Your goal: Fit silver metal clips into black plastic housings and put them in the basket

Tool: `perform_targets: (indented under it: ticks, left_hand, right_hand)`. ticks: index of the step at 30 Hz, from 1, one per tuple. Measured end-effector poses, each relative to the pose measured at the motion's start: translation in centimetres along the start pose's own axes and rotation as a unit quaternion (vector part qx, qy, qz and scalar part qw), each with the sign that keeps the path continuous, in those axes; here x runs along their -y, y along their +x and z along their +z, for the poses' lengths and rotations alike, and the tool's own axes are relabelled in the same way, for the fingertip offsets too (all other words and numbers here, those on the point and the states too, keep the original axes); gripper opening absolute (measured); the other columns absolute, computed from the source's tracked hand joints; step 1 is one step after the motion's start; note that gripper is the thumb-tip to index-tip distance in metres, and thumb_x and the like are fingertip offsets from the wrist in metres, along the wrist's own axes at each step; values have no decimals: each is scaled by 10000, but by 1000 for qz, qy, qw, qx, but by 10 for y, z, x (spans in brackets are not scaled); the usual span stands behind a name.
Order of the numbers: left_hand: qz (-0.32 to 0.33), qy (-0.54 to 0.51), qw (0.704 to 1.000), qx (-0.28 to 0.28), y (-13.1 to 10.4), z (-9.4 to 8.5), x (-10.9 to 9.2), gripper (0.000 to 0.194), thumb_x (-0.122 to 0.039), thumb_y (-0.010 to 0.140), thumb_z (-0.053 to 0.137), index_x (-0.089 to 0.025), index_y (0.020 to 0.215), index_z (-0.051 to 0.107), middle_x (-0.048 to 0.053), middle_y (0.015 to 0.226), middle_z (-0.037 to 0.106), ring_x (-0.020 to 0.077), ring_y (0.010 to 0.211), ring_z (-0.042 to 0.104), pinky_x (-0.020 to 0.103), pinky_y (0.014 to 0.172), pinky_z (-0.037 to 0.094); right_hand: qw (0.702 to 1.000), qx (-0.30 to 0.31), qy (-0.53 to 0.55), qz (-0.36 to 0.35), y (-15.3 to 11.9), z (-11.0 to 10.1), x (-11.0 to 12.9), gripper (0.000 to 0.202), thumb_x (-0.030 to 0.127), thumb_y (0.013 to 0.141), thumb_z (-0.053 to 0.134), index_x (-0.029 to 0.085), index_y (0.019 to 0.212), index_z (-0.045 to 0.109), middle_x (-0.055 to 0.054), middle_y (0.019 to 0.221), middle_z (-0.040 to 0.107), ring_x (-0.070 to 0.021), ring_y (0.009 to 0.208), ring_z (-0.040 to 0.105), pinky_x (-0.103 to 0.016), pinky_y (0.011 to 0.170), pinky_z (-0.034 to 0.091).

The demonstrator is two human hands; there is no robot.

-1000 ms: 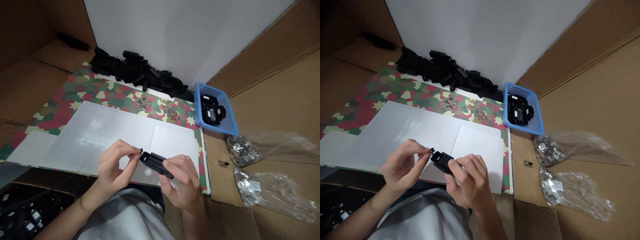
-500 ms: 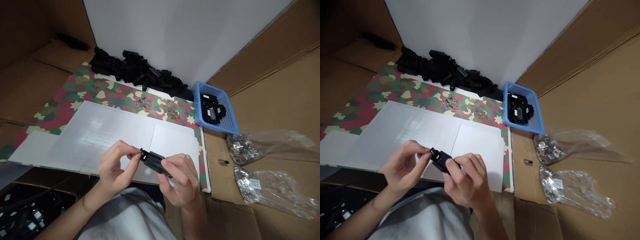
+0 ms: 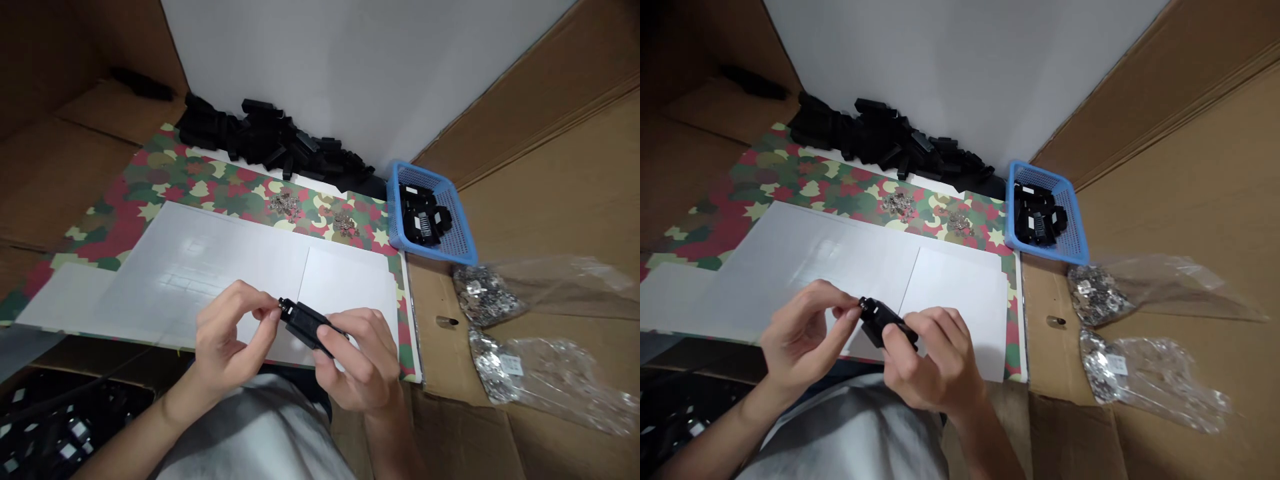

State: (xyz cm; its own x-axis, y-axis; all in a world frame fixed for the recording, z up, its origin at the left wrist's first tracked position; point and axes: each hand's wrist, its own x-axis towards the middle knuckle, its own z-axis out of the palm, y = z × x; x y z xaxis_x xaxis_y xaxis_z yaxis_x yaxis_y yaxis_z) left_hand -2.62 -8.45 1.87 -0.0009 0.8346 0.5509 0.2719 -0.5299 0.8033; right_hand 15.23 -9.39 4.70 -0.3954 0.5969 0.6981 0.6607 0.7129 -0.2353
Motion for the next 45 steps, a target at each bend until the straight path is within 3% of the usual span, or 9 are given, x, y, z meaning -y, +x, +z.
perform_targets:
  ticks: [8, 11, 15, 18, 28, 32, 37, 41, 45]
  left_hand:
    - [14, -10, 998, 55, -9, -5, 5, 296, -19, 834, 541, -177, 1073, 613, 51, 908, 617, 161, 796, 533, 293, 691, 438]
    - [-66, -89, 993, 48, -11, -5, 6, 263, -169, 904, 524, -204, 1155, 594, 49, 925, 586, 176, 842, 512, 303, 757, 420]
    - [-256, -264, 926, 88, -5, -5, 7, 323, -431, 943, 457, -201, 1098, 622, 31, 811, 551, 168, 767, 513, 277, 710, 418]
    - [-341, -325, 870, 144, 1, -5, 6, 281, -442, 900, 545, -183, 928, 650, 9, 747, 522, 132, 679, 494, 235, 613, 391]
    - [-424, -414, 794, 138, 11, 2, -3, 251, -388, 764, 685, -157, 781, 591, -41, 580, 478, 78, 501, 423, 205, 515, 341]
    - [-399, -401, 812, 145, 7, 0, 0, 251, -413, 811, 641, -168, 844, 601, -27, 626, 485, 94, 551, 451, 211, 528, 344]
    - [-261, -275, 911, 164, -2, -8, 4, 217, -343, 876, 614, -236, 1064, 592, -9, 784, 521, 123, 716, 485, 237, 663, 394]
    - [-132, -138, 967, 171, 0, -16, 0, 194, -180, 863, 619, -236, 1044, 580, 9, 881, 569, 149, 819, 507, 277, 745, 402]
    - [-46, -3, 974, 222, 5, -23, -8, 260, -147, 847, 626, -232, 1085, 567, 30, 944, 568, 184, 878, 518, 325, 778, 393]
  right_hand:
    - [998, -34, 45, 4, -4, 4, -6, 264, 61, 803, 529, 174, 1042, 524, -70, 835, 591, -174, 689, 539, -317, 577, 463]
    - [997, -38, 63, 2, -7, 5, -8, 286, 56, 799, 517, 158, 1066, 515, -79, 837, 592, -183, 694, 541, -328, 578, 468]
    - [997, -29, 68, -2, -9, 7, -8, 293, 70, 801, 503, 162, 1078, 511, -77, 835, 604, -184, 690, 544, -325, 568, 466]
    - [997, -29, 69, -5, -9, 7, -8, 302, 72, 799, 501, 170, 1084, 509, -69, 827, 608, -180, 683, 551, -318, 565, 469]
    - [995, -49, 80, -14, -17, 11, -6, 273, 102, 812, 503, 171, 1075, 532, -85, 837, 626, -187, 679, 554, -326, 553, 477]
    - [994, -47, 97, -3, -18, 13, -9, 321, 92, 807, 516, 173, 1118, 516, -77, 838, 633, -184, 675, 565, -325, 555, 480]
    - [983, -24, 180, 41, -31, 16, -13, 329, 136, 877, 509, 219, 1194, 481, -55, 868, 599, -177, 698, 544, -331, 589, 480]
    - [923, -14, 349, 160, -36, 9, -17, 331, 418, 971, 438, 299, 1278, 404, -56, 989, 565, -188, 818, 545, -340, 667, 494]
    - [880, 160, 369, 252, -16, -3, -19, 179, 384, 968, 468, 273, 1103, 504, -25, 948, 563, -167, 853, 552, -312, 754, 476]
